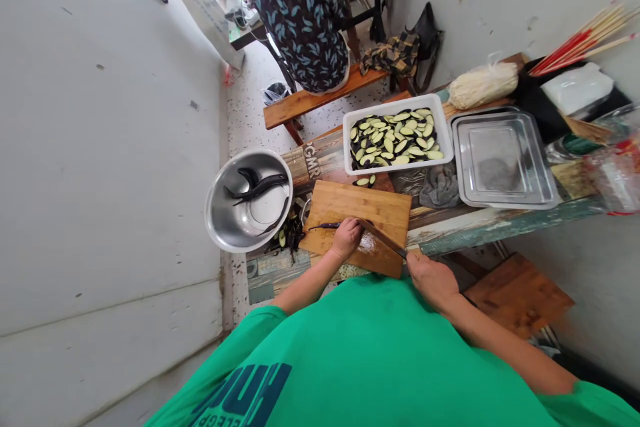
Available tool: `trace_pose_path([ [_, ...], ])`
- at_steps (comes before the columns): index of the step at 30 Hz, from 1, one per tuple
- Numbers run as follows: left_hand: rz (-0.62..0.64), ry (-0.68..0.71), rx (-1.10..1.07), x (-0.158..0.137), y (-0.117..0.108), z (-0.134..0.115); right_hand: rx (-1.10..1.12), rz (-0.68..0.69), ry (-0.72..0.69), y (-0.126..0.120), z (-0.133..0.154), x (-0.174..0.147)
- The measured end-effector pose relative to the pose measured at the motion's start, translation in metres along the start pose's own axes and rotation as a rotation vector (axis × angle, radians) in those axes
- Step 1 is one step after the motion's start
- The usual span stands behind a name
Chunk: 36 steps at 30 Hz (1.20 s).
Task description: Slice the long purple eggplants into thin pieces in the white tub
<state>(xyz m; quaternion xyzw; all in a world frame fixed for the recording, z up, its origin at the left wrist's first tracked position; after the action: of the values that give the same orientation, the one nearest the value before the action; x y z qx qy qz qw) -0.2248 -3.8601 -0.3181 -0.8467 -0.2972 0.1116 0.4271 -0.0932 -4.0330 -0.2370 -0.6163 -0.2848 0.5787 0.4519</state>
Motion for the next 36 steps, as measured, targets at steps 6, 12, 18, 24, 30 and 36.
trace_pose_path([
  [6, 0.012, -0.026, -0.064, 0.002, 0.001, 0.0, 0.142, 0.122, 0.028, 0.003, -0.001, 0.005],
  [12, -0.02, -0.046, -0.147, 0.003, -0.001, 0.003, 0.165, 0.131, 0.027, 0.013, -0.012, 0.023],
  [18, -0.005, -0.035, -0.095, -0.002, 0.0, -0.001, 0.166, 0.08, 0.056, 0.014, 0.012, 0.073],
  [24, -0.059, -0.022, -0.023, -0.006, 0.001, -0.001, 0.134, 0.068, 0.055, -0.003, 0.013, 0.059],
  [30, -0.179, 0.156, 0.075, -0.006, -0.001, -0.005, 0.099, 0.159, 0.0, -0.002, -0.004, 0.011],
  [36, -0.26, 0.214, 0.149, -0.008, -0.005, -0.01, 0.088, 0.167, 0.001, 0.007, 0.003, 0.033],
])
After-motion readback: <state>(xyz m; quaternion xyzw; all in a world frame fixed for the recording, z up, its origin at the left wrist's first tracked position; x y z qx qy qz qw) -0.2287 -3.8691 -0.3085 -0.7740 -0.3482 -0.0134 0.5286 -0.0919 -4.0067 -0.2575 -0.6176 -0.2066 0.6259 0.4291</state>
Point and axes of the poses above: each hand's wrist, its own x-axis towards the middle knuckle, its own y-axis out of the palm, z = x × y, the point moved 7 cm from there along x, towards the middle knuckle, and after that the axes turned 4 degrees about -z, right-handed, at the moved point
